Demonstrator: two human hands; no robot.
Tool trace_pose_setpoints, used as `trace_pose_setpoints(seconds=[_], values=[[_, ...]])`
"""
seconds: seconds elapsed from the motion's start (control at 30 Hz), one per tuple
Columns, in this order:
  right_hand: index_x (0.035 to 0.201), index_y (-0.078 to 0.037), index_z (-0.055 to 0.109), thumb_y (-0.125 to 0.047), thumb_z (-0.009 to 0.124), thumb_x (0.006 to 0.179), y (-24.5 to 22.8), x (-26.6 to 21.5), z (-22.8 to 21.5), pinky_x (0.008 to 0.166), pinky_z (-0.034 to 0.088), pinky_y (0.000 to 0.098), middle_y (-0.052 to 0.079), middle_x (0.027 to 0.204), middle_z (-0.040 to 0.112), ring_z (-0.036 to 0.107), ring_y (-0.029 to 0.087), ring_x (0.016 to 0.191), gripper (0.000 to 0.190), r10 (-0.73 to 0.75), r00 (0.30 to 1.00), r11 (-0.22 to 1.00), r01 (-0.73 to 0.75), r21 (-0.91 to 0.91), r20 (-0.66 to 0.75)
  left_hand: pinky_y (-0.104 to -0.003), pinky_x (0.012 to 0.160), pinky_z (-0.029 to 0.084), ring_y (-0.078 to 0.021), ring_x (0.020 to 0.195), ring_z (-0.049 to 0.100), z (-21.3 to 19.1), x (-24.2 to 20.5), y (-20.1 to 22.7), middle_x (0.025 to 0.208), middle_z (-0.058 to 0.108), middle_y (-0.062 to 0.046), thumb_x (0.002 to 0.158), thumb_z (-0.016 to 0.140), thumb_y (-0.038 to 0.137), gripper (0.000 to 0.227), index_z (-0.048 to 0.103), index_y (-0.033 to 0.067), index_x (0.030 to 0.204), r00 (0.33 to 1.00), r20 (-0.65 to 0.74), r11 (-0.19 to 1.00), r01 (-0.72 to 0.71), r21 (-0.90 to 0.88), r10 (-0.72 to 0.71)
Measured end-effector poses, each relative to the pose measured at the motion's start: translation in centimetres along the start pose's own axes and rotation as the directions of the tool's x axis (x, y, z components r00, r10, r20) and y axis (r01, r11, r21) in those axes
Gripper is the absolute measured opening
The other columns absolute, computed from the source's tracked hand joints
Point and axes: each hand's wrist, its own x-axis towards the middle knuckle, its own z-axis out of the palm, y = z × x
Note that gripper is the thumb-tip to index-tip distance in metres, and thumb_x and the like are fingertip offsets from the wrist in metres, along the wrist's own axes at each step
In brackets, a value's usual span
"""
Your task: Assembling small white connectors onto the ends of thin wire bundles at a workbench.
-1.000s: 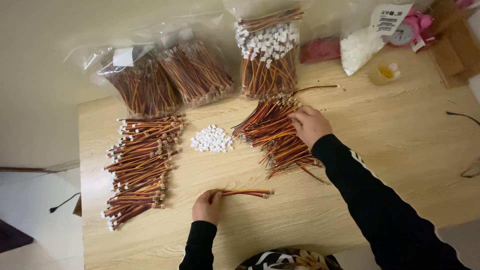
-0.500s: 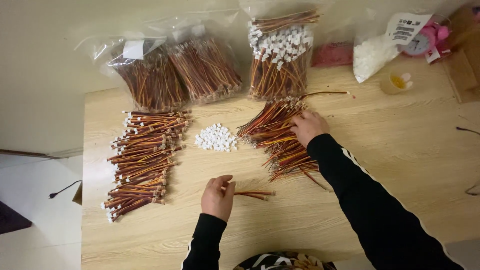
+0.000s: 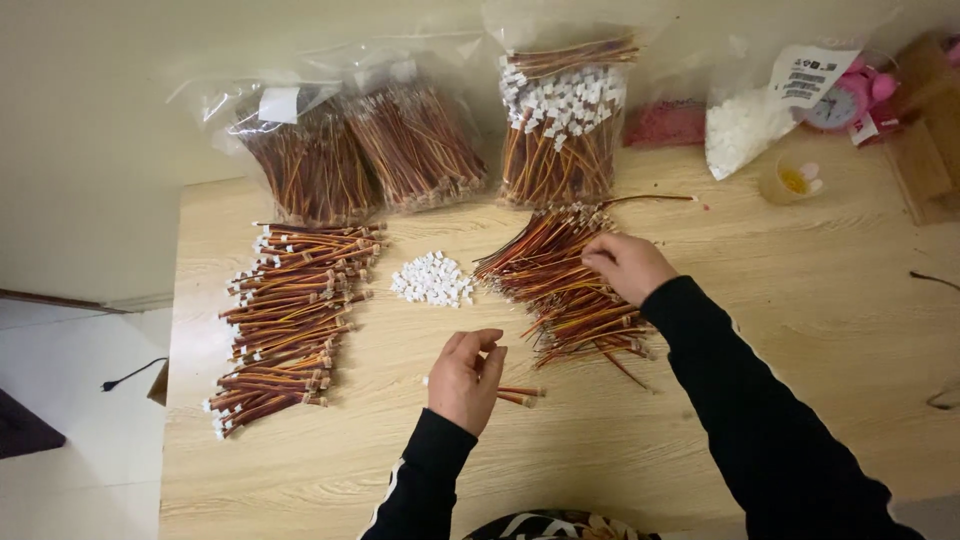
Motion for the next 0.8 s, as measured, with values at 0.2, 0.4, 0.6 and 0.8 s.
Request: trace_pose_setpoints(seconds=[0.2,0.4,0.6,0.8], values=[[0.113,-0.010,0.068,-0.011,0.064,0.091,-1.7,-3.8,-1.3,0.077,0.053,0.0347,0.011,0.093,0.072,0.070,0.020,0.077,0.022,0.089,0.977,0.963,-0.034,0.268,-0.195,-0.029,0.065,0.057,-0.0214,0.074,0.072,0.8,-0.3,1.4,0.082,0.069,-0.005,0.081,0.071,0.015,0.022,0.072,0.0164,0.103,0.990,-0.073,0.993,-0.121,-0.001,0.121],[0.116,-0.010,0.066,-0.024,0.067,0.089,0.4,-4.0,-1.7,0.083,0.055,0.0424,0.012,0.102,0.072,0.069,0.030,0.098,0.030,0.117,0.977,0.993,-0.109,0.054,-0.177,-0.033,0.084,0.053,-0.0232,0.091,0.069,0.7,0.6,4.2,0.097,0.069,-0.004,0.083,0.071,0.019,0.026,0.070,0.0149,0.109,0.892,-0.189,0.906,-0.378,0.188,0.411],[0.110,-0.001,0.066,-0.013,0.064,0.091,-1.6,-4.1,-0.8,0.057,0.059,0.0368,0.018,0.094,0.070,0.072,0.024,0.072,0.022,0.080,0.971,0.954,-0.008,0.300,-0.226,-0.045,0.099,0.043,-0.0298,0.112,0.060,2.0,2.4,4.9,0.117,0.063,-0.013,0.087,0.068,0.018,0.037,0.061,0.0079,0.121,0.781,-0.131,0.783,-0.569,0.252,0.610],[0.108,0.002,0.065,-0.006,0.067,0.088,-4.4,-5.9,1.5,0.058,0.056,0.0300,0.012,0.078,0.068,0.061,0.015,0.068,0.022,-0.027,0.979,0.778,0.146,0.612,-0.200,-0.051,0.109,0.029,-0.0323,0.123,0.053,2.7,3.4,5.7,0.129,0.058,-0.013,0.081,0.075,0.023,0.060,0.052,0.0097,0.135,0.728,-0.135,0.727,-0.615,0.304,0.672]])
